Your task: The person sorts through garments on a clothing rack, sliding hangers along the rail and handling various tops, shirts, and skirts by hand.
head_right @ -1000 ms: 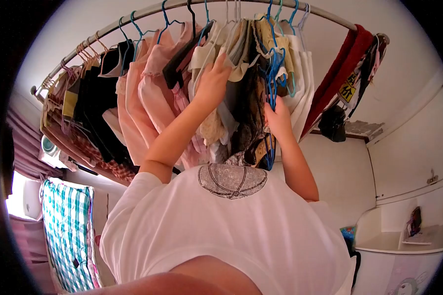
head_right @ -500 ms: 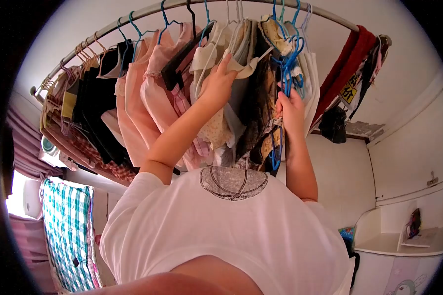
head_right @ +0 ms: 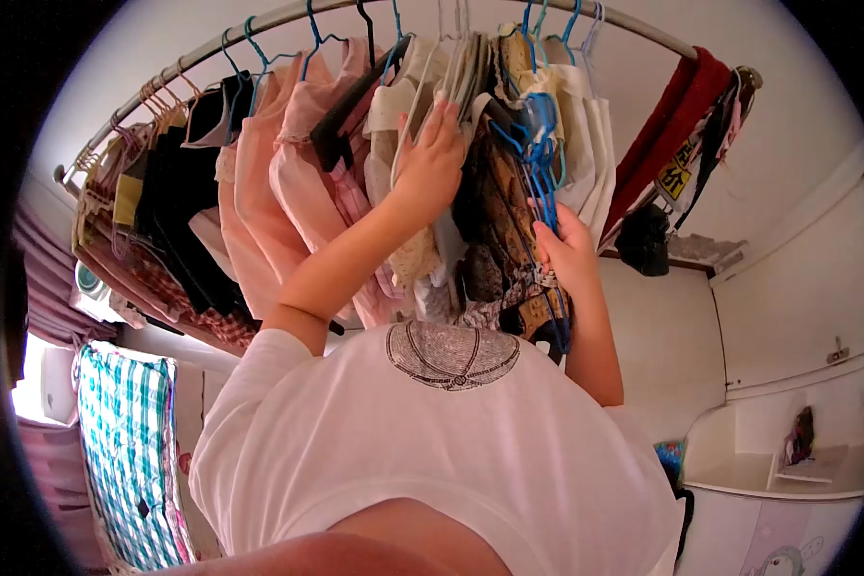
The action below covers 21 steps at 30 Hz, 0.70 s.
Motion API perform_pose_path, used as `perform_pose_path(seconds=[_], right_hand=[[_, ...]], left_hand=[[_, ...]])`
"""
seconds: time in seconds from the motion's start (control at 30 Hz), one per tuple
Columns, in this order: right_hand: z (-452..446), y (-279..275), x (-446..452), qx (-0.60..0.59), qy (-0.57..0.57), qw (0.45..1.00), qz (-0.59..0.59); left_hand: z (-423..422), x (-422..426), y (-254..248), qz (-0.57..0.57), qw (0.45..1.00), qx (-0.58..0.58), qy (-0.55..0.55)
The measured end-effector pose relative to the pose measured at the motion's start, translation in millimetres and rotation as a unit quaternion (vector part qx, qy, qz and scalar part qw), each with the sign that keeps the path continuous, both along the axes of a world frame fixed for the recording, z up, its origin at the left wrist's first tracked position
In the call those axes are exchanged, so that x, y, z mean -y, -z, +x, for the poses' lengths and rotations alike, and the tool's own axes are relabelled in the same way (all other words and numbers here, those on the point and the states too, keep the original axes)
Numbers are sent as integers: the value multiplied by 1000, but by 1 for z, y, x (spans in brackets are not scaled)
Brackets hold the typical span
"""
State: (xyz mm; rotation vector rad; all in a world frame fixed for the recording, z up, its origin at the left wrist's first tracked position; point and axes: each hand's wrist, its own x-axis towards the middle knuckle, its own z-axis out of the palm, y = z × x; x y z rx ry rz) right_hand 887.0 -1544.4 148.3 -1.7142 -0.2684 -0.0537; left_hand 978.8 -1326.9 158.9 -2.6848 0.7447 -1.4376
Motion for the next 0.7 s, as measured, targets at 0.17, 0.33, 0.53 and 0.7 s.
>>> perform_pose_path(seconds=[0.17, 0.33, 0.53, 0.7], right_hand=[[-8, -1, 3, -3, -9, 1000, 23], [-24, -16, 13, -19, -24, 999, 31], [-18, -12, 24, -11, -46, 998, 41], [-10, -6, 30, 2, -51, 998, 42]], left_hand=[[1, 9, -3, 70, 997, 17, 38], [1, 17, -11, 339, 935, -99, -45], [35, 23, -2, 326, 896, -219, -206], [45, 3, 7, 332, 907, -212, -150]])
